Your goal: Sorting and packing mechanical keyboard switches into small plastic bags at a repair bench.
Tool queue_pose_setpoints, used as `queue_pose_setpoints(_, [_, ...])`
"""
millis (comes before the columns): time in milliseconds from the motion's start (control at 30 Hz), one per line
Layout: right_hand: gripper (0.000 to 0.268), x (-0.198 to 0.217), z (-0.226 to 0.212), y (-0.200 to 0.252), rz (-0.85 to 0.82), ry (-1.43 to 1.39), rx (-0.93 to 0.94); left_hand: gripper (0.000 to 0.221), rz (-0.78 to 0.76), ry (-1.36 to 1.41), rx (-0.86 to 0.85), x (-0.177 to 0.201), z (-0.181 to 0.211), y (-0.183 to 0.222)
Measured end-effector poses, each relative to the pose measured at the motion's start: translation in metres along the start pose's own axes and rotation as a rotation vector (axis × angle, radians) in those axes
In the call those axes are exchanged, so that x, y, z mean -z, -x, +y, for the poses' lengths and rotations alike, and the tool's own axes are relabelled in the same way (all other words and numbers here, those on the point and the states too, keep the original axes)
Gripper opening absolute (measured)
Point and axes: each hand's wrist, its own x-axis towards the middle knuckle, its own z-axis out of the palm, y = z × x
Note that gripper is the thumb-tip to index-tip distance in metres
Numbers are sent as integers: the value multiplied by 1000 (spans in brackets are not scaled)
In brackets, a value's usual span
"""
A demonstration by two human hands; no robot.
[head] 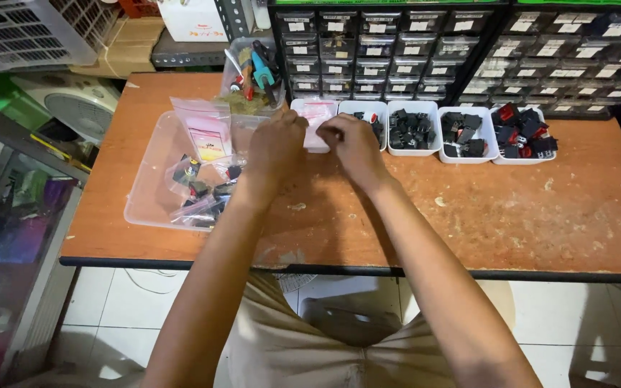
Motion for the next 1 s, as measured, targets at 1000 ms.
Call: queue_pose_setpoints(1000, [30, 64, 45, 125, 291, 228, 91, 47, 184, 1661, 608, -82, 155, 13])
